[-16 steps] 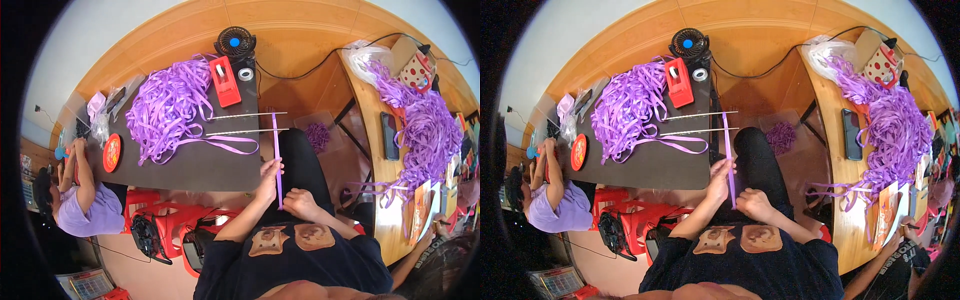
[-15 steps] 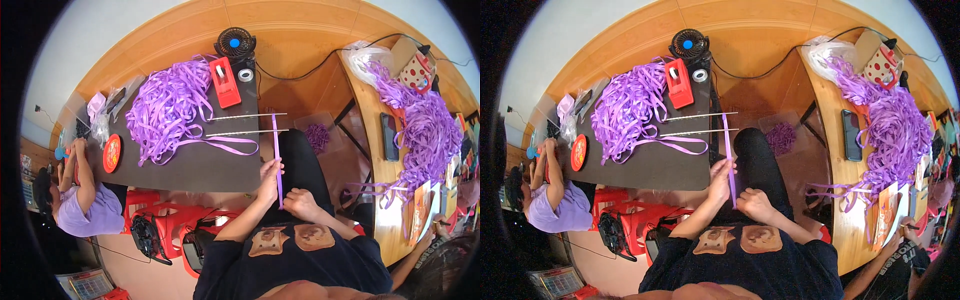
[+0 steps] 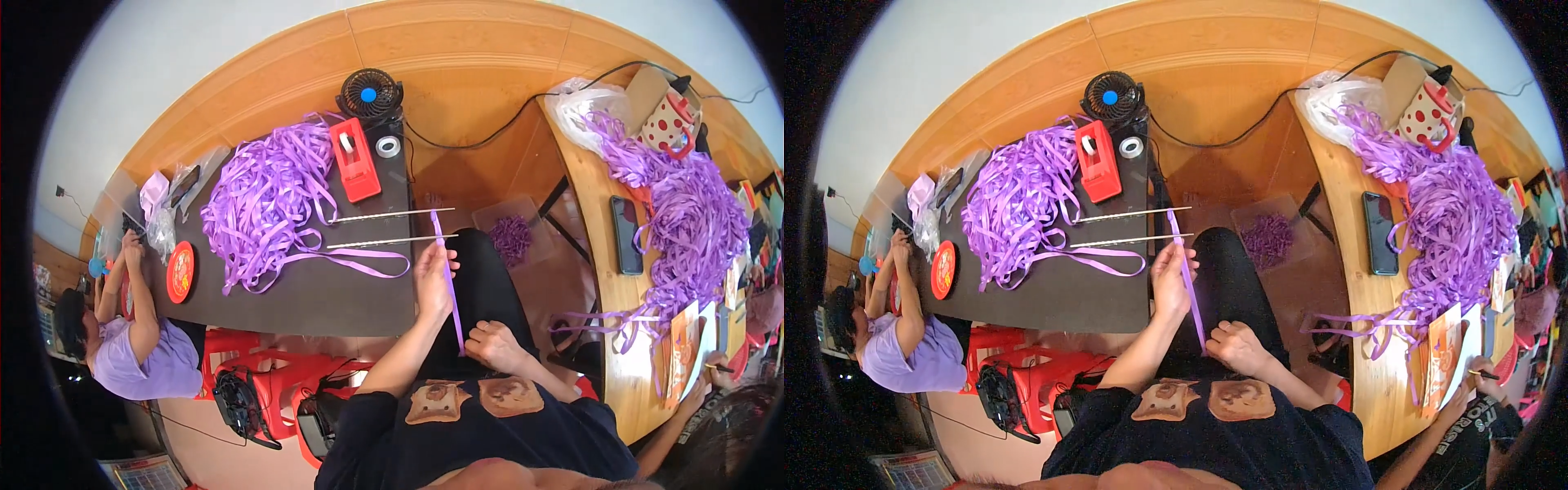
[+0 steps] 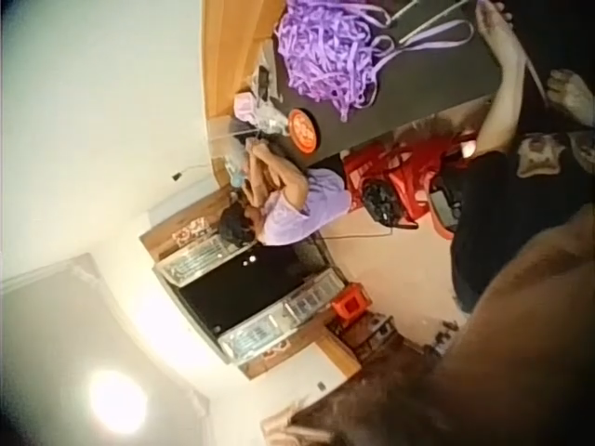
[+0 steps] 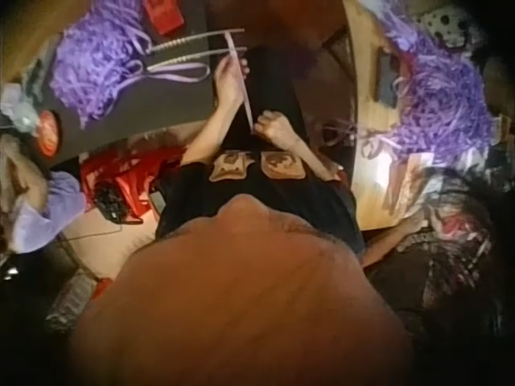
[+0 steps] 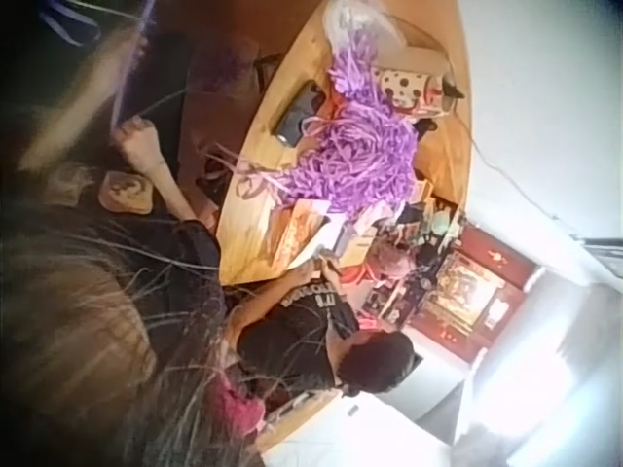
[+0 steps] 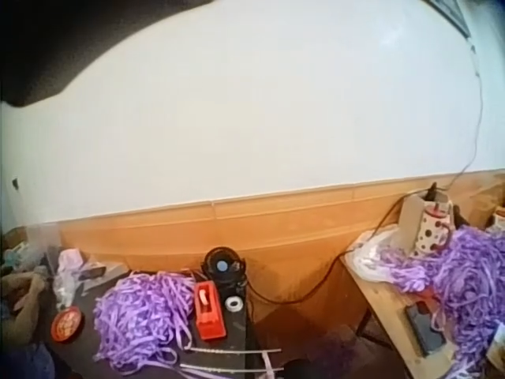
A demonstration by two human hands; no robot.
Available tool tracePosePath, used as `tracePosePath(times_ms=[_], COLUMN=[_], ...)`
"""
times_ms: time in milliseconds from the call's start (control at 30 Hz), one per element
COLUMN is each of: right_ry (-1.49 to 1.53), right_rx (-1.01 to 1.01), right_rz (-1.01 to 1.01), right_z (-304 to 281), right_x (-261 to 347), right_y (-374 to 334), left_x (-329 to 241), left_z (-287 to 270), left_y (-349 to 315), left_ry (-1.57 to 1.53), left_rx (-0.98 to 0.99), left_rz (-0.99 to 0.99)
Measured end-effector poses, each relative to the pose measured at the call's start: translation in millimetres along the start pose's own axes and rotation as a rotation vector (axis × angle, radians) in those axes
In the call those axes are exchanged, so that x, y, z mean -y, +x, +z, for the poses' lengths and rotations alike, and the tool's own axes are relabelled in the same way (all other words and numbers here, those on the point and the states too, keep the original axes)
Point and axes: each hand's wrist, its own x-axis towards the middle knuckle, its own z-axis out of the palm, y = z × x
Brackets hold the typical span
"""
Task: Crafting decorative items using purple ribbon and sticks.
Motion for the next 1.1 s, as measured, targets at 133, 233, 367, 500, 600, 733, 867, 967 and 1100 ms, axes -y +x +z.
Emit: tracePosePath(times_ms=[133,233,367,500,600,733,867,967,1100], right_ry=[0.01,0.0,-0.007,-0.002,-0.022,-0.046,-0.044,-0.033,-0.052], right_rx=[-0.016,-0.01,-0.014,-0.004,0.0,0.019,0.026,0.018,0.009], right_rz=[0.0,0.002,0.006,0.017,0.026,0.036,0.044,0.048,0.055], right_z=[-0.9,3.8,7.4,7.8,10.9,14.8,16.0,21.1,21.8], right_x=[-1.9,-3.3,-3.0,-1.9,-3.0,-5.0,-5.5,-7.2,-5.3], right_y=[-0.1,-2.2,-2.0,-0.6,-0.1,-0.5,1.1,-0.7,-1.6], left_x=[-1.6,4.7,6.0,3.6,3.7,3.2,-1.3,-3.3,-1.8], left_z=[3.9,3.2,1.5,3.4,3.9,2.2,8.3,16.8,21.1], left_y=[6.1,9.7,16.3,17.1,17.6,20.7,22.9,24.5,33.6], left_ry=[-0.067,-0.051,-0.081,-0.037,-0.05,-0.085,-0.078,-0.097,-0.11], left_rx=[-0.033,-0.026,0.024,0.019,0.012,0.041,0.052,-0.01,-0.048], left_rz=[0.102,0.221,0.247,0.252,0.298,0.286,0.271,0.205,0.199])
